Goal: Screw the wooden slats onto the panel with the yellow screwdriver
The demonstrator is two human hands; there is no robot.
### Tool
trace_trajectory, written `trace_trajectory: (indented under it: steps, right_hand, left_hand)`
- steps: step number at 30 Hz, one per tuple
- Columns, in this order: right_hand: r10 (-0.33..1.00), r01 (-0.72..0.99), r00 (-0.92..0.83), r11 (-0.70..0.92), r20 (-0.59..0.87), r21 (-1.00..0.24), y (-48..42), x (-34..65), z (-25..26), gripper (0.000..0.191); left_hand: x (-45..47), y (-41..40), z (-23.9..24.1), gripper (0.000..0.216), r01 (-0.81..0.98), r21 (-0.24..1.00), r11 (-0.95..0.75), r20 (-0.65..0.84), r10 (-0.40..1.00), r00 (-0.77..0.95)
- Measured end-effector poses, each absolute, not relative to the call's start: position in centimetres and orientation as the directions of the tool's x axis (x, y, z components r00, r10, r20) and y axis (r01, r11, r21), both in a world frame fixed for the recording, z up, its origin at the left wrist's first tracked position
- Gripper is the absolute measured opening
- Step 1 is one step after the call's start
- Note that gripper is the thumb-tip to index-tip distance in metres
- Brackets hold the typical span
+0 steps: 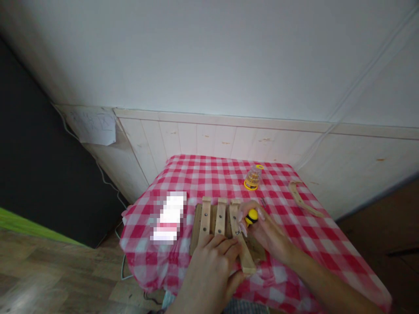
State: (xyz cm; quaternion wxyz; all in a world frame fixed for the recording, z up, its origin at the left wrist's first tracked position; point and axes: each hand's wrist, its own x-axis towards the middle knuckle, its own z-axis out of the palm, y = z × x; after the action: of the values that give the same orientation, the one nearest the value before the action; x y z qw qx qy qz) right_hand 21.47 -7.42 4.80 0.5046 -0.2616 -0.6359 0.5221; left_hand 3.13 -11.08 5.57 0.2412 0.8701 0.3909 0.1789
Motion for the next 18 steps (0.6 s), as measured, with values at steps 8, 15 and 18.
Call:
trace_trajectory:
  steps: [8, 15, 18]
  right_hand:
    - [0.800, -0.210, -0.413, 0.382, 0.435, -0.900, -7.5, 20.7, 5.7, 0.012]
    - [0.853, -0.375, -0.331, 0.273, 0.403, -0.886, -6.9, 20.1, 4.4, 0.046]
    - [0.864, -0.370, -0.328, 0.255, 0.382, -0.893, -7.0, 20.1, 4.2, 0.042]
  left_hand:
    - [3.1, -11.1, 5.3, 0.043, 0.586, 0.552, -0.594, 0.147, 0.761, 0.632]
    - [3.1, -11.0, 5.1, 0.043, 0.579, 0.548, -0.604, 0.176, 0.760, 0.625]
    - [3.0, -11.1, 5.2, 0.043, 0.575, 0.552, -0.604, 0.176, 0.759, 0.627]
